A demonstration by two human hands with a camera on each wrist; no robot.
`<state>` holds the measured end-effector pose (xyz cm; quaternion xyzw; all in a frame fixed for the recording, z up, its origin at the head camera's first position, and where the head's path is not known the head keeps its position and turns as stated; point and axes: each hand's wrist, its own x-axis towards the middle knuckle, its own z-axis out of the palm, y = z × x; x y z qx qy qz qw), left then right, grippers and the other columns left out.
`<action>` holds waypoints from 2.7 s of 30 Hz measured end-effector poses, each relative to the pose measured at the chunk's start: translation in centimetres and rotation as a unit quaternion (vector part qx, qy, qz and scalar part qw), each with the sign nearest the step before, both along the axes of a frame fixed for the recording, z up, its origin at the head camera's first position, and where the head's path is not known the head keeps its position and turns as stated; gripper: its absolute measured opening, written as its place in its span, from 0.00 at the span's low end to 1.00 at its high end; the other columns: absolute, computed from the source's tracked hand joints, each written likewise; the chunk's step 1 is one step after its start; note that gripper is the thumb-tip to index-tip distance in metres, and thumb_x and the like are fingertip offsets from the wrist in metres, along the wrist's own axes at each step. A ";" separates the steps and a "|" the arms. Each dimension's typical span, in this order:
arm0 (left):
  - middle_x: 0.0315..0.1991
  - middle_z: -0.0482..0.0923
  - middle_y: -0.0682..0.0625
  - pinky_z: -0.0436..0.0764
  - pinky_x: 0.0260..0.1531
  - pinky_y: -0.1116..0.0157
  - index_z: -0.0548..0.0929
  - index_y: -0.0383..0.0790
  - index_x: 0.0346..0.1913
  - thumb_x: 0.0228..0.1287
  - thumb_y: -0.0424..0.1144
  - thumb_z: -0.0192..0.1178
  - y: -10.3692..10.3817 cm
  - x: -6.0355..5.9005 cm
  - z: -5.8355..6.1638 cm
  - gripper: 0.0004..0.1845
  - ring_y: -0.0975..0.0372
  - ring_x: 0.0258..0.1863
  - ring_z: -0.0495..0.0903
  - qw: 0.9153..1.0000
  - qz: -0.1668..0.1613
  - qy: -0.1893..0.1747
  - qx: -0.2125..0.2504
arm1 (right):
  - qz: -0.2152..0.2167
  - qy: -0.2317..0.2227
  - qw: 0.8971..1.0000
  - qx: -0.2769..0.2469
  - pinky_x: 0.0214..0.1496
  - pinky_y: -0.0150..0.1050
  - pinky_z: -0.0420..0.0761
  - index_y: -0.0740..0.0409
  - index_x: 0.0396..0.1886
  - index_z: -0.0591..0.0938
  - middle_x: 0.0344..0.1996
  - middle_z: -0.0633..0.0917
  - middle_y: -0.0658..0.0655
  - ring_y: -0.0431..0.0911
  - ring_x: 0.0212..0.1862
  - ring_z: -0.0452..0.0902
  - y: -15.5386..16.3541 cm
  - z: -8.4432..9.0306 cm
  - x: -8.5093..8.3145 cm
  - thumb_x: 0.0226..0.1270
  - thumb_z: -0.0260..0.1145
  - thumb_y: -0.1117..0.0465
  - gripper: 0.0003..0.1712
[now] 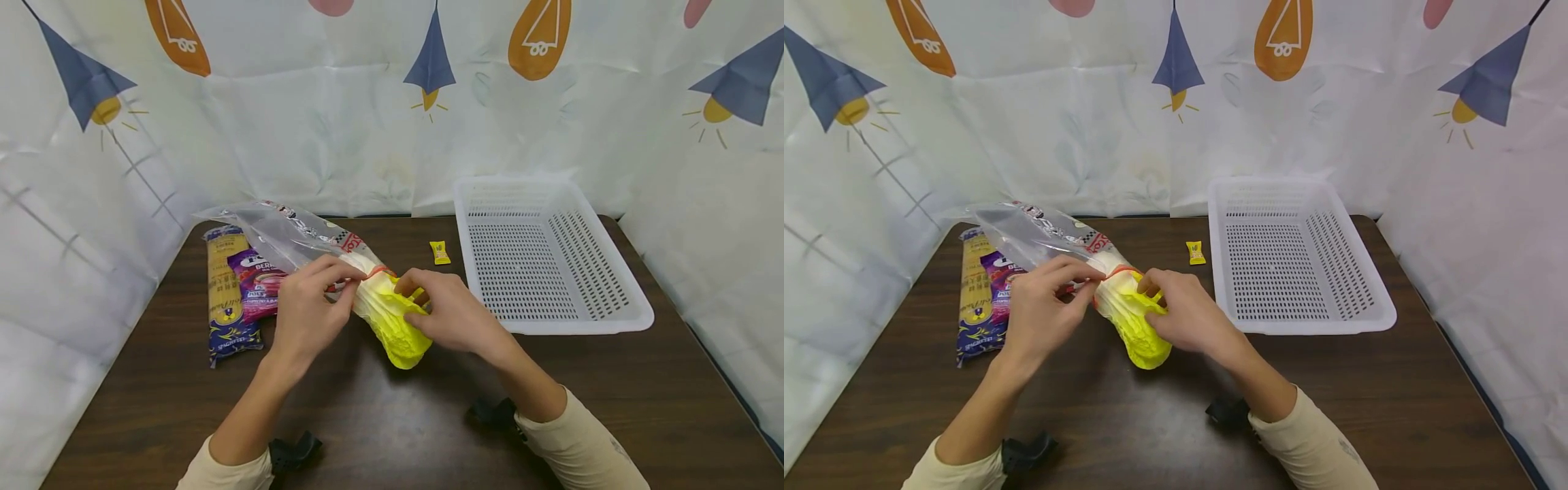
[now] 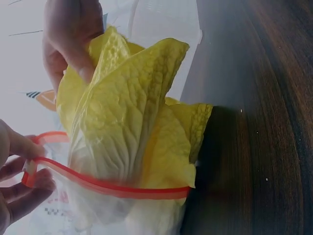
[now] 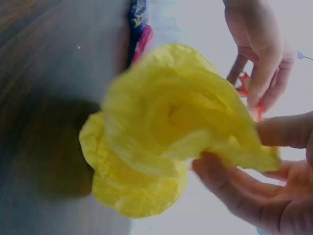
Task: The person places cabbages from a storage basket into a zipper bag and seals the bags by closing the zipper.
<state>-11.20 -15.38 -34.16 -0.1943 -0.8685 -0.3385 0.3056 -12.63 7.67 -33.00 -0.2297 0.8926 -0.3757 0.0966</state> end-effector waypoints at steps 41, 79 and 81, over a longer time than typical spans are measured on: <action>0.33 0.89 0.51 0.82 0.29 0.57 0.94 0.42 0.35 0.60 0.31 0.71 0.0 -0.9 2.2 0.04 0.57 0.28 0.84 0.998 0.019 0.060 0.003 | -0.044 -0.030 0.988 -0.145 0.56 0.49 0.85 0.55 0.53 0.84 0.50 0.87 0.56 0.49 0.50 0.84 1.3 -0.5 -1.2 0.81 0.53 0.66 0.14; 0.34 0.90 0.48 0.84 0.31 0.77 0.95 0.46 0.34 0.61 0.32 0.71 -0.7 1.6 10.0 0.06 0.67 0.29 0.83 0.983 0.046 0.014 0.179 | 0.036 -0.415 0.836 -0.357 0.47 0.38 0.85 0.60 0.57 0.75 0.41 0.80 0.52 0.43 0.42 0.81 0.4 -3.1 -2.0 0.85 0.51 0.59 0.13; 0.34 0.90 0.47 0.84 0.32 0.76 0.95 0.45 0.35 0.61 0.32 0.71 -0.8 1.6 10.1 0.06 0.66 0.29 0.84 0.981 0.045 0.011 0.189 | 0.037 -0.416 0.828 -0.374 0.48 0.37 0.86 0.59 0.57 0.75 0.41 0.81 0.52 0.42 0.42 0.81 0.4 -3.1 -1.9 0.85 0.50 0.59 0.12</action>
